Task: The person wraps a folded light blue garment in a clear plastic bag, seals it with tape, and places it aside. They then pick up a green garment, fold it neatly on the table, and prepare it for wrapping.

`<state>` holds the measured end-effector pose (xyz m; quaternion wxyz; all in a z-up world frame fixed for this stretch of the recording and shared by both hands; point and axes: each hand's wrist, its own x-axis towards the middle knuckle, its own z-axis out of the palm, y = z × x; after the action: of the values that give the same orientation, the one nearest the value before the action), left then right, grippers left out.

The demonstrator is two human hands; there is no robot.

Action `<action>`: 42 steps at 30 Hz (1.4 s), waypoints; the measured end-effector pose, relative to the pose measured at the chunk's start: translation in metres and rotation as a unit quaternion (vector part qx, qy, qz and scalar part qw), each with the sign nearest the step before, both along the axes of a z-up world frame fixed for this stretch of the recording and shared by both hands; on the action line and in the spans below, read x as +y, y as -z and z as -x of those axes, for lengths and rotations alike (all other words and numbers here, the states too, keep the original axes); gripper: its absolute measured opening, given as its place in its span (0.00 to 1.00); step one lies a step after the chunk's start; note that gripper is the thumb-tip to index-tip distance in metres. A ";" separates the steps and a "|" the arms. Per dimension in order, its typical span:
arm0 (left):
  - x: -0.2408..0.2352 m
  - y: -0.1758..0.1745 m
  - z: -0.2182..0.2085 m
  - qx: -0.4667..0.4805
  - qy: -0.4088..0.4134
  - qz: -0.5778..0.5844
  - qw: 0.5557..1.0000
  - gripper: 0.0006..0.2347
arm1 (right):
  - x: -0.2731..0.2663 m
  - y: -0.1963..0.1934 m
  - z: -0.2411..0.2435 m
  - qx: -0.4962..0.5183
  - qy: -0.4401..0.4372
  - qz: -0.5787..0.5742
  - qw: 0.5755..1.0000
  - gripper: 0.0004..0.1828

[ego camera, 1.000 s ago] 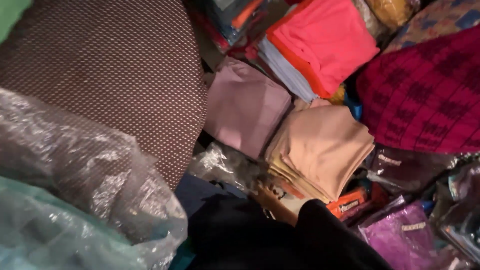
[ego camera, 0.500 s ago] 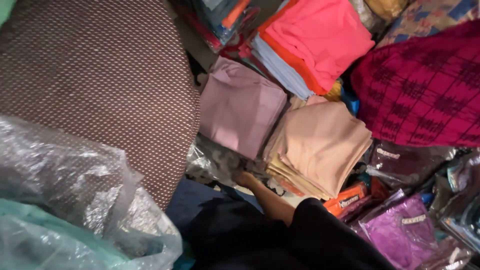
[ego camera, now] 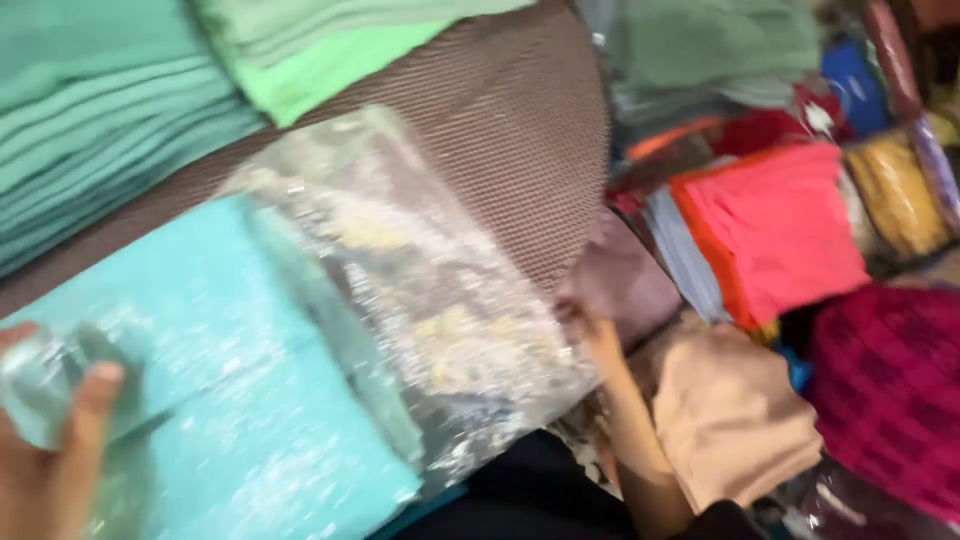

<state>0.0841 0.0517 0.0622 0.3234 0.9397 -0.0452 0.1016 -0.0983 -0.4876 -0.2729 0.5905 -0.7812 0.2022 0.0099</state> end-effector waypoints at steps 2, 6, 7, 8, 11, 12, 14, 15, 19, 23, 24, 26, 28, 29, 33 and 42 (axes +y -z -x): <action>0.007 -0.025 0.042 -0.041 0.026 -0.069 0.996 0.32 | -0.018 -0.038 -0.019 -0.149 0.098 0.092 0.980 0.18; 0.054 -0.031 0.099 -0.078 -0.090 -0.172 0.978 0.30 | 0.036 -0.211 -0.059 -0.200 0.126 0.164 0.958 0.14; 0.068 -0.029 0.111 0.021 -0.150 -0.123 0.981 0.30 | 0.048 -0.238 -0.063 -0.254 0.091 0.157 0.950 0.13; 0.082 -0.026 0.120 0.116 -0.204 -0.067 0.970 0.29 | 0.059 -0.266 -0.066 -0.308 0.059 0.149 0.938 0.12; 0.079 -0.028 0.147 0.322 -0.311 0.045 0.893 0.22 | 0.073 -0.308 -0.079 -0.355 -0.032 0.251 0.900 0.16; 0.076 -0.023 0.155 0.321 -0.322 0.052 0.889 0.22 | 0.078 -0.322 -0.082 -0.359 -0.045 0.248 0.899 0.16; 0.069 -0.013 0.170 0.322 -0.226 0.099 0.914 0.26 | 0.087 -0.350 -0.090 -0.272 -0.214 0.132 0.929 0.14; 0.058 -0.031 0.170 0.318 -0.239 0.106 0.911 0.26 | 0.094 -0.352 -0.095 -0.276 -0.228 0.130 0.925 0.14; 0.045 -0.068 0.159 0.323 -0.247 0.106 0.907 0.34 | 0.116 -0.361 -0.111 -0.288 -0.399 0.153 0.857 0.17; 0.060 -0.095 0.136 0.274 -0.263 0.251 0.890 0.30 | 0.101 -0.331 -0.107 -0.197 -0.498 0.137 0.833 0.41; 0.081 -0.075 0.127 0.272 -0.260 0.252 0.891 0.30 | 0.122 -0.338 -0.093 -0.198 -0.496 0.140 0.834 0.41; 0.120 -0.039 0.104 0.005 -0.185 0.126 0.975 0.20 | 0.164 -0.351 -0.067 -0.087 -0.586 -0.139 0.794 0.45; 0.141 -0.022 0.093 -0.138 -0.197 0.017 0.970 0.11 | 0.198 -0.350 -0.051 -0.164 -0.607 -0.062 0.775 0.35; 0.151 -0.014 0.085 -0.275 -0.202 -0.091 0.936 0.05 | 0.215 -0.349 -0.043 -0.235 -0.623 0.014 0.746 0.29; 0.068 -0.067 0.124 -0.272 -0.086 0.059 0.957 0.06 | 0.220 -0.321 -0.053 -0.383 -0.463 0.274 0.751 0.19; -0.111 -0.076 0.143 -0.246 0.338 -0.002 0.908 0.27 | 0.164 -0.184 -0.140 -0.077 -0.134 -0.307 0.939 0.30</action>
<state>-0.0594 -0.0594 0.1386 0.3154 0.8139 -0.4384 0.2141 0.0415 -0.3233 -0.0891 0.8084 -0.5805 0.0368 0.0904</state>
